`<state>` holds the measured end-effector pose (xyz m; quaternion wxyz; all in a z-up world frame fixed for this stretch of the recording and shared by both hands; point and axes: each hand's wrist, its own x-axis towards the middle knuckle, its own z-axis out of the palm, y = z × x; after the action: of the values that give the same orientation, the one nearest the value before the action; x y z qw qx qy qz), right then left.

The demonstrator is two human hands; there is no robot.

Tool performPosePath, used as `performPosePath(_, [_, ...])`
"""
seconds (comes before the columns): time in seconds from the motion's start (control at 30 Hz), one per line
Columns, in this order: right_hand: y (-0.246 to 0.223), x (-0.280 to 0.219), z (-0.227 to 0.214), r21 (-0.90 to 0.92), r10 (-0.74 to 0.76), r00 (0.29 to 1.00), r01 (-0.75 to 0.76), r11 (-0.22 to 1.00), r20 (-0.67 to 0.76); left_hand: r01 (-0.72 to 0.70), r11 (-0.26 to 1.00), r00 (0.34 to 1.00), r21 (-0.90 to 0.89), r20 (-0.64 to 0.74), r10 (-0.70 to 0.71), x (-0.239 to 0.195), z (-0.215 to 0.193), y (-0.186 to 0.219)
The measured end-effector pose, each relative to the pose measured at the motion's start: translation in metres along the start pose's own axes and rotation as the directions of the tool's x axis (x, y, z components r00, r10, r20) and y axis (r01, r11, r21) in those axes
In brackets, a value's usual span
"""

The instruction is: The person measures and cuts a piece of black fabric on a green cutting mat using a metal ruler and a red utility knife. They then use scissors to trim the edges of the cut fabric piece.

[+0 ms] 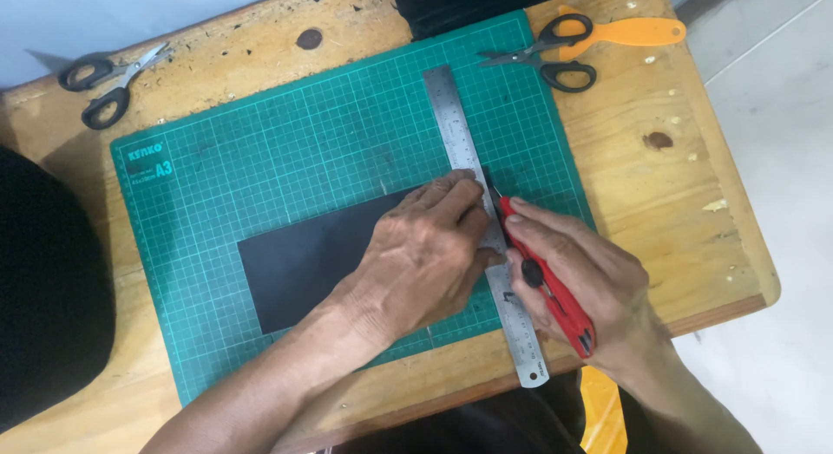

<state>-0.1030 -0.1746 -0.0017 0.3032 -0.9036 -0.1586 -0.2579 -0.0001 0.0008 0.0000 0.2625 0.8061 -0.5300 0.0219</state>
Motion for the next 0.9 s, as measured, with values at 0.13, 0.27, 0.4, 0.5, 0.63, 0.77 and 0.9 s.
performPosePath(0.13, [-0.015, -0.002, -0.008, -0.028, 0.006, 1.0, -0.006, 1.0, -0.007, 0.003, 1.0, 1.0, 0.003, 0.001, -0.003, 0.0, 0.0, 0.001])
performPosePath(0.27, [-0.034, -0.003, -0.022, -0.006, 0.069, 0.997, -0.069, 0.998, 0.038, 0.006, 1.0, 1.0, 0.02, 0.011, -0.006, -0.001, 0.001, -0.001])
performPosePath(0.4, [-0.047, -0.009, -0.029, -0.059, 0.063, 0.998, -0.061, 0.996, 0.03, -0.003, 1.0, 1.0, 0.018, 0.021, 0.003, -0.003, 0.004, -0.002])
performPosePath(0.5, [-0.057, -0.012, -0.036, -0.076, 0.111, 0.994, -0.109, 0.991, 0.021, -0.007, 1.0, 1.0, 0.018, 0.03, 0.007, -0.001, 0.0, 0.0])
performPosePath(0.63, [-0.05, -0.015, -0.033, -0.042, 0.204, 0.978, -0.206, 0.978, -0.052, -0.01, 1.0, 1.0, -0.019, 0.019, 0.01, -0.001, 0.002, -0.002])
performPosePath(0.77, [-0.02, -0.01, -0.029, -0.025, 0.183, 0.982, -0.185, 0.982, -0.052, 0.008, 1.0, 1.0, 0.014, 0.019, -0.008, -0.002, 0.002, -0.001])
performPosePath(0.9, [0.005, 0.013, -0.009, 0.164, 0.156, 0.983, -0.138, 0.977, -0.102, -0.003, 1.0, 1.0, 0.011, 0.004, 0.003, -0.001, 0.003, -0.002])
